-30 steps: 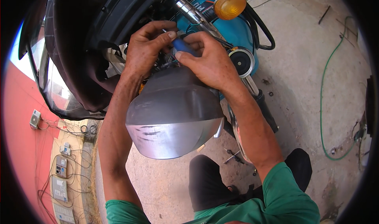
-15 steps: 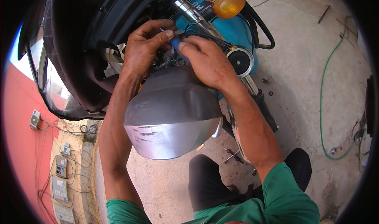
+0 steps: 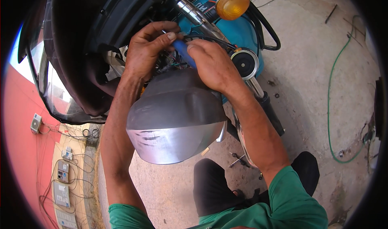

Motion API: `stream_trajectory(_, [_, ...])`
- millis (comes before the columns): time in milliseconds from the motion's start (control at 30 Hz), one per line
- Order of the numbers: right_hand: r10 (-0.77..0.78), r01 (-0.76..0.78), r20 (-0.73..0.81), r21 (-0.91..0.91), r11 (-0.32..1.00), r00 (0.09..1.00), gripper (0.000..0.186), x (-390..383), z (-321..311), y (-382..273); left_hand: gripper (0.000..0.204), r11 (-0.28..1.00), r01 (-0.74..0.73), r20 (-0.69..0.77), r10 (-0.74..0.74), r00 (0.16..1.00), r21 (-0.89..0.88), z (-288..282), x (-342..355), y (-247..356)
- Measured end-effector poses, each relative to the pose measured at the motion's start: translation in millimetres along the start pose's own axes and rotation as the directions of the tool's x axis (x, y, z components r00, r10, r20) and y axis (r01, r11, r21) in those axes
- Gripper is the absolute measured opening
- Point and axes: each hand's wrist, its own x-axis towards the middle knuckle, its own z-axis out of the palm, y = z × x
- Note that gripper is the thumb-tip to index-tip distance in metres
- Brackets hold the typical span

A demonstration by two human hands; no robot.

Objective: The person uses a screwdriver and pliers to manipulate wires on the front of an electric tricycle. They strip wire insulation and reconnect electrical components by hand.

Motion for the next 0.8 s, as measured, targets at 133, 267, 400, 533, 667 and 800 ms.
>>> stream_trajectory(133, [-0.020,0.029,-0.060,0.146,0.989,0.998,0.044,-8,1,-8,0.028,0.998,-0.008,0.004,0.008,1.000,-0.058,3,1,0])
stream_trajectory(267, [-0.024,0.039,-0.092,0.165,0.986,0.995,0.044,-8,2,-9,0.028,0.999,-0.008,0.011,0.009,1.000,-0.045,4,1,4])
stream_trajectory(400, [0.082,-0.086,0.033,0.155,0.984,0.996,0.044,-1,0,-5,0.028,0.999,-0.031,0.026,0.032,0.999,-0.026,0,4,1])
stream_trajectory(533, [0.016,-0.007,-0.069,0.128,0.992,0.997,0.043,-8,5,-7,0.029,0.998,-0.028,0.025,0.030,0.999,-0.058,-2,3,0])
stream_trajectory(667, [-0.043,0.058,-0.123,0.115,0.992,0.992,0.047,-9,4,-7,0.031,0.994,-0.034,0.038,0.038,0.999,-0.103,-1,5,2])
stream_trajectory(800, [0.094,-0.095,0.013,0.197,0.976,0.995,0.040,1,1,1,0.033,0.999,-0.031,0.005,0.032,0.999,-0.030,1,3,5])
